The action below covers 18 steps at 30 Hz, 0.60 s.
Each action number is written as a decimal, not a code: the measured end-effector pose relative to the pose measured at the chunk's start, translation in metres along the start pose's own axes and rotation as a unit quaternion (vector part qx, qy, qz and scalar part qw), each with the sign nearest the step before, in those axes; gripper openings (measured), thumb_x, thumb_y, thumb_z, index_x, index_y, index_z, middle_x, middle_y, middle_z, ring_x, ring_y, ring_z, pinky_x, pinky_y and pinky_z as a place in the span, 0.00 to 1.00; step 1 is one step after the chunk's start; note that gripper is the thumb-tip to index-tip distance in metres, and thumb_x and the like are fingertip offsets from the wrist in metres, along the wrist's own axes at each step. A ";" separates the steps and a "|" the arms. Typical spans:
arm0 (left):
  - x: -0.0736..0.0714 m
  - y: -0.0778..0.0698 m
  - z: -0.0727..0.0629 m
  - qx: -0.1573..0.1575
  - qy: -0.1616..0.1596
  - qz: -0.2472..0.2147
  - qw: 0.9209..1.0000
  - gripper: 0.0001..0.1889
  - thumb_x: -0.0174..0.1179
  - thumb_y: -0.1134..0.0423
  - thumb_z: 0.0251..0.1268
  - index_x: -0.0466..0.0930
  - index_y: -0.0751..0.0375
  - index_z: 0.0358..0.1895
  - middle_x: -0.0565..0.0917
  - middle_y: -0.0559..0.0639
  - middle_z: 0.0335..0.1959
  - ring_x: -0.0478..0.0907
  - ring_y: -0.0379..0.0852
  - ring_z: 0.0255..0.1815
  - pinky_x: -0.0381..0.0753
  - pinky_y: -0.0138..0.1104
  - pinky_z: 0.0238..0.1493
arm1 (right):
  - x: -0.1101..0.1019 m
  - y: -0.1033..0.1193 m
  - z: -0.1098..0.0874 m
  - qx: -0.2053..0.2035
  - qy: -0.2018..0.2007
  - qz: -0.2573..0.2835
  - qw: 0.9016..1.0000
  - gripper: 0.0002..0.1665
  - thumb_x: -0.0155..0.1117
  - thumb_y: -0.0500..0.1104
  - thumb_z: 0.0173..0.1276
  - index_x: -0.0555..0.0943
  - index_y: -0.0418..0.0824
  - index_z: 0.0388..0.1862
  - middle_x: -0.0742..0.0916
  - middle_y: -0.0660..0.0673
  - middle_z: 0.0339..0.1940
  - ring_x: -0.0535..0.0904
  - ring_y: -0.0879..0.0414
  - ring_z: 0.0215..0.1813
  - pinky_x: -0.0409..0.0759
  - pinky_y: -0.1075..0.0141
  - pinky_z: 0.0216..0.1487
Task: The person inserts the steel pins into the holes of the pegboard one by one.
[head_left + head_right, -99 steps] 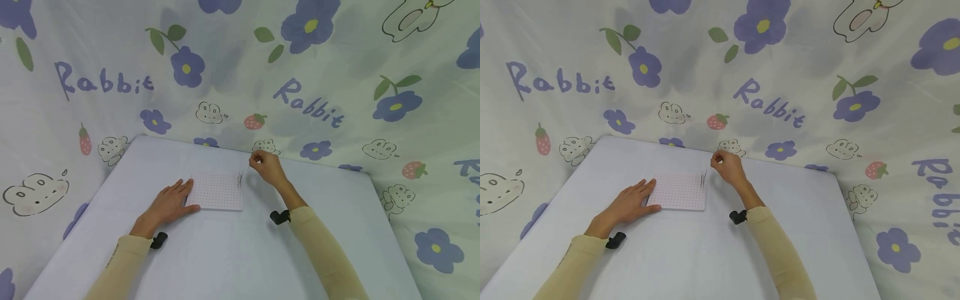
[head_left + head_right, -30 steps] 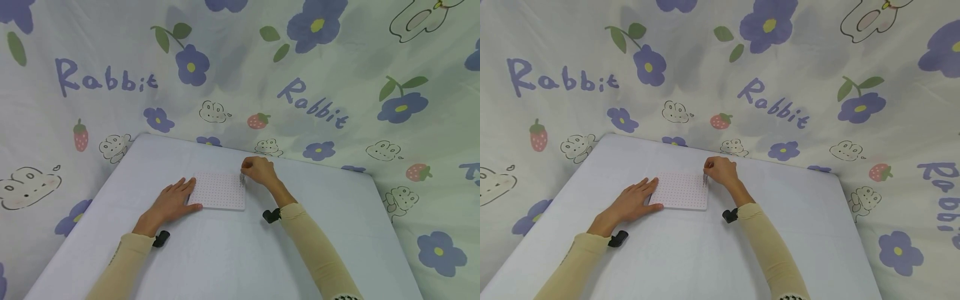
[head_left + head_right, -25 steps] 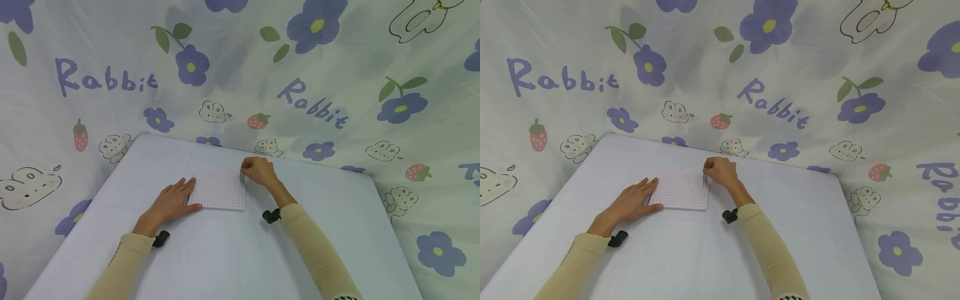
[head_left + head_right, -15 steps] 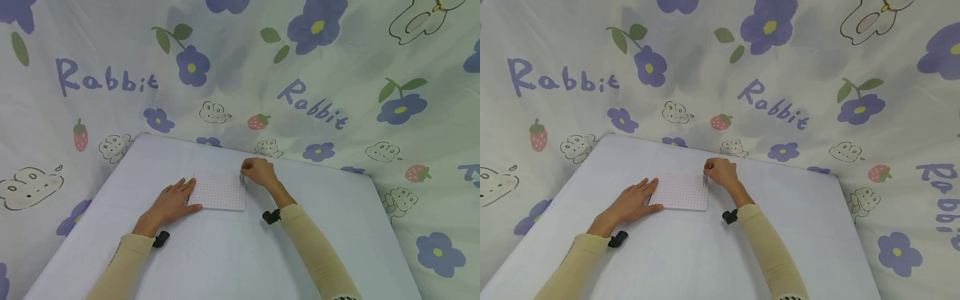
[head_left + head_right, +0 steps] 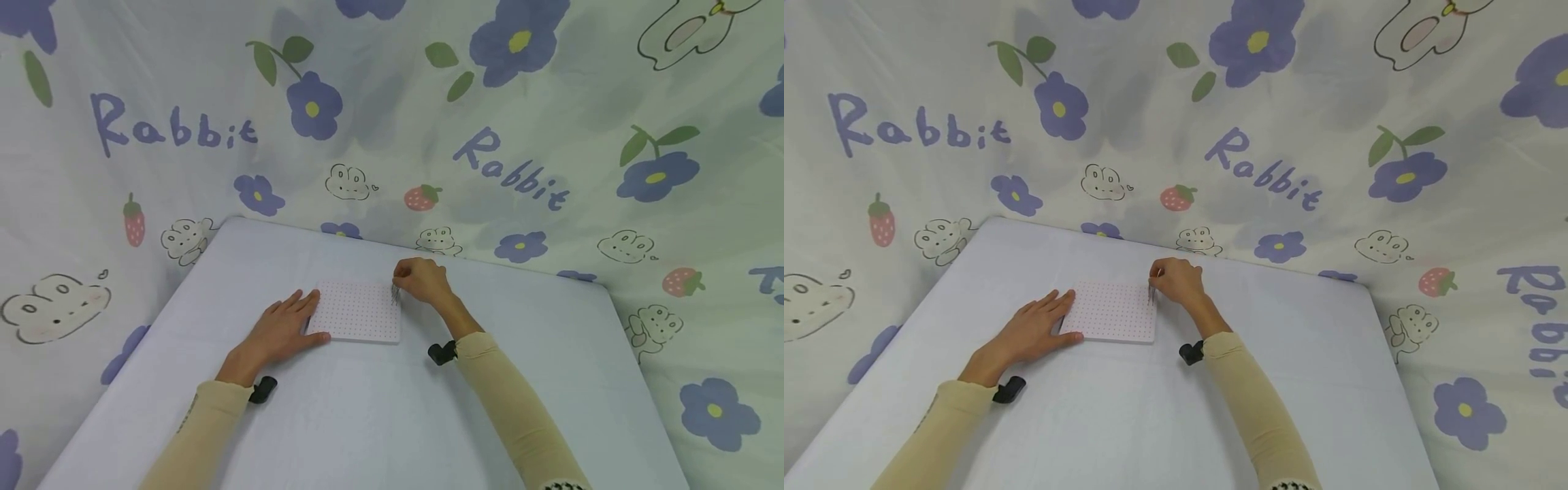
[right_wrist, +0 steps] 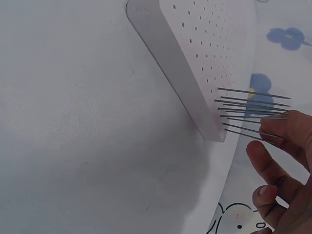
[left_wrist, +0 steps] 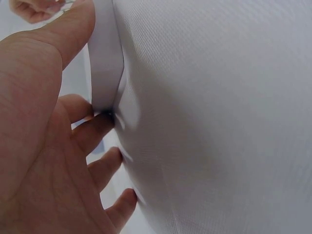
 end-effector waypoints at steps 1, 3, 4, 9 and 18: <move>0.000 0.000 0.000 0.000 0.001 0.000 1.000 0.50 0.61 0.36 0.66 0.54 0.67 0.79 0.58 0.61 0.79 0.51 0.66 0.80 0.53 0.65 0.73 | 0.000 0.000 0.000 0.001 0.000 -0.002 1.000 0.08 0.66 0.53 0.69 0.87 0.53 0.38 0.89 0.54 0.38 0.82 0.54 0.41 0.71 0.41 0.58; -0.001 -0.001 0.000 0.001 0.002 0.000 1.000 0.50 0.61 0.36 0.66 0.54 0.67 0.79 0.58 0.62 0.79 0.51 0.66 0.80 0.53 0.65 0.73 | 0.000 -0.001 0.000 0.005 -0.001 -0.005 1.000 0.08 0.66 0.53 0.69 0.87 0.53 0.39 0.90 0.54 0.39 0.82 0.54 0.41 0.71 0.42 0.58; -0.001 -0.001 0.000 0.000 0.003 0.000 1.000 0.50 0.61 0.36 0.66 0.54 0.67 0.79 0.58 0.61 0.79 0.51 0.66 0.80 0.53 0.65 0.73 | 0.001 -0.001 0.000 0.007 0.000 -0.006 1.000 0.09 0.66 0.53 0.69 0.87 0.52 0.40 0.90 0.54 0.39 0.83 0.53 0.42 0.71 0.42 0.58; -0.002 -0.002 0.000 -0.003 0.008 -0.002 1.000 0.50 0.61 0.37 0.66 0.53 0.67 0.79 0.57 0.61 0.80 0.50 0.65 0.80 0.52 0.64 0.74 | 0.000 -0.002 -0.001 0.018 0.002 -0.006 1.000 0.11 0.65 0.53 0.70 0.86 0.51 0.44 0.90 0.54 0.42 0.83 0.53 0.45 0.69 0.41 0.61; -0.005 -0.003 0.002 0.002 0.002 0.021 1.000 0.50 0.61 0.35 0.65 0.56 0.66 0.78 0.60 0.60 0.79 0.54 0.65 0.79 0.58 0.64 0.71 | -0.016 0.001 -0.010 0.004 -0.022 0.024 0.999 0.11 0.64 0.53 0.72 0.86 0.50 0.45 0.89 0.54 0.43 0.83 0.54 0.46 0.67 0.39 0.63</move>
Point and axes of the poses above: each hand's wrist, its own z-axis towards the middle knuckle, its own x-axis out of the palm, y = z × x, the point moved 3 cm from there along z, towards the middle knuckle
